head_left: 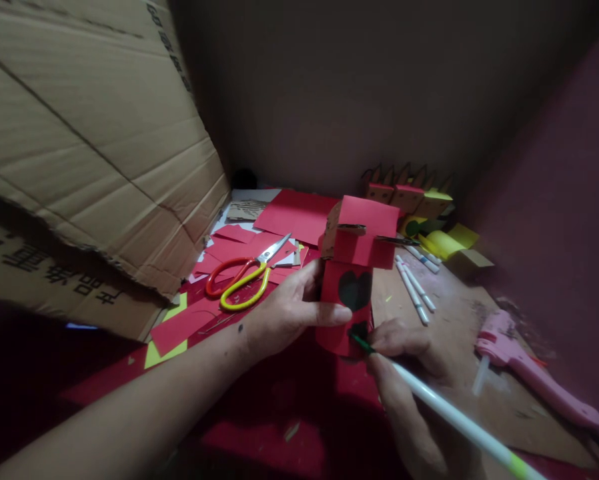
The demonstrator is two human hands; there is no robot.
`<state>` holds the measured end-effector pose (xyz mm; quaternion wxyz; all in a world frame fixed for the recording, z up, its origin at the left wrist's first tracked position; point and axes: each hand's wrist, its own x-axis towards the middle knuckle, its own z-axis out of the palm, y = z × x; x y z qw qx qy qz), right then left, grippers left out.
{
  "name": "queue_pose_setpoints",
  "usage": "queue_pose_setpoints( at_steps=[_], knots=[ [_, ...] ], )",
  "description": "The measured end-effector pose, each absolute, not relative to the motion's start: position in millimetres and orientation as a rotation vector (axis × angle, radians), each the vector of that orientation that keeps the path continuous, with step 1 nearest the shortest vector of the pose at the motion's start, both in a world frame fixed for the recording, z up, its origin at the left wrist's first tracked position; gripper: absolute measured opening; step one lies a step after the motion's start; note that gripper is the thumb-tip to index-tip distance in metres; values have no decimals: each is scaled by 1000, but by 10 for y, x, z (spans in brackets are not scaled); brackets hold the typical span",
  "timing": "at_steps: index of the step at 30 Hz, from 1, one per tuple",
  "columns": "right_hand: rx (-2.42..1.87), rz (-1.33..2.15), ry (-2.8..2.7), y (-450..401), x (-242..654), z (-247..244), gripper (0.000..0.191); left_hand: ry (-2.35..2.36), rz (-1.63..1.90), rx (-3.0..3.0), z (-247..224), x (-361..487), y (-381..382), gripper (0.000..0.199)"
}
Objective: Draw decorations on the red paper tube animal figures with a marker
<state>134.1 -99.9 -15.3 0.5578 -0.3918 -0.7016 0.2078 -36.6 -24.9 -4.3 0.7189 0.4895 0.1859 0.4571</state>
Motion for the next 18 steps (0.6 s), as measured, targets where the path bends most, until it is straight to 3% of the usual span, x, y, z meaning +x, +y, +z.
queue_pose_setpoints(
  at_steps=[18],
  knots=[
    [-874,601,-1459,-1003,1308,-228,18,417,1035,1046,-15,-350,-275,41]
  ],
)
